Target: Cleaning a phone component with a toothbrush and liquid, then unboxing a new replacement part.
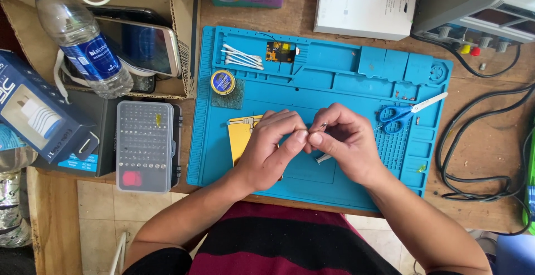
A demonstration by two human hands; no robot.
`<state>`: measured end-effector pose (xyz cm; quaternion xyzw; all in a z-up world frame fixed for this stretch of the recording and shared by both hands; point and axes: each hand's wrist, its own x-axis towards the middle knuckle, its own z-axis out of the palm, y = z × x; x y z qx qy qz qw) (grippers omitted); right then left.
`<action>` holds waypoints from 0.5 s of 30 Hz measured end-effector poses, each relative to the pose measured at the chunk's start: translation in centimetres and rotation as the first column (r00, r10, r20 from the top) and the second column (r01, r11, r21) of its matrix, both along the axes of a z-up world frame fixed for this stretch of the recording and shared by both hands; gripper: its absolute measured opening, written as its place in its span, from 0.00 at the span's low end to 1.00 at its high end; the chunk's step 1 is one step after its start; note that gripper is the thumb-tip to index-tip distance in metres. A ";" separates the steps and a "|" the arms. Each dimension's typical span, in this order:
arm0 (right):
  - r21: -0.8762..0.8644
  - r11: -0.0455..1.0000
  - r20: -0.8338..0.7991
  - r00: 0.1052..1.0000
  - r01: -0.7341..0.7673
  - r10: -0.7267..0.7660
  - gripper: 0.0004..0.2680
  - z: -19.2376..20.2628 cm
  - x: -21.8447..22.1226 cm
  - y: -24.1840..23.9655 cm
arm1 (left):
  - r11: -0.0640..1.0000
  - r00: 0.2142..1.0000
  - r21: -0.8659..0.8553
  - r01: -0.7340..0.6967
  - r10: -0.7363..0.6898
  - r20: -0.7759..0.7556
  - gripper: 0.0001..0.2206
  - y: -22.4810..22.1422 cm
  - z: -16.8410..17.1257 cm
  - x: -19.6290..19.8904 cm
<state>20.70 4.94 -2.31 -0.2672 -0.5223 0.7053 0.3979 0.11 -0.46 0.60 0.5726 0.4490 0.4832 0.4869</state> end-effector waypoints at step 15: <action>-0.009 0.999 -0.057 0.997 -0.052 0.051 0.04 0.3 0.1 -0.5 | 1.000 0.990 -0.005 -0.028 0.028 0.138 0.06 -0.4 1.4 -1.4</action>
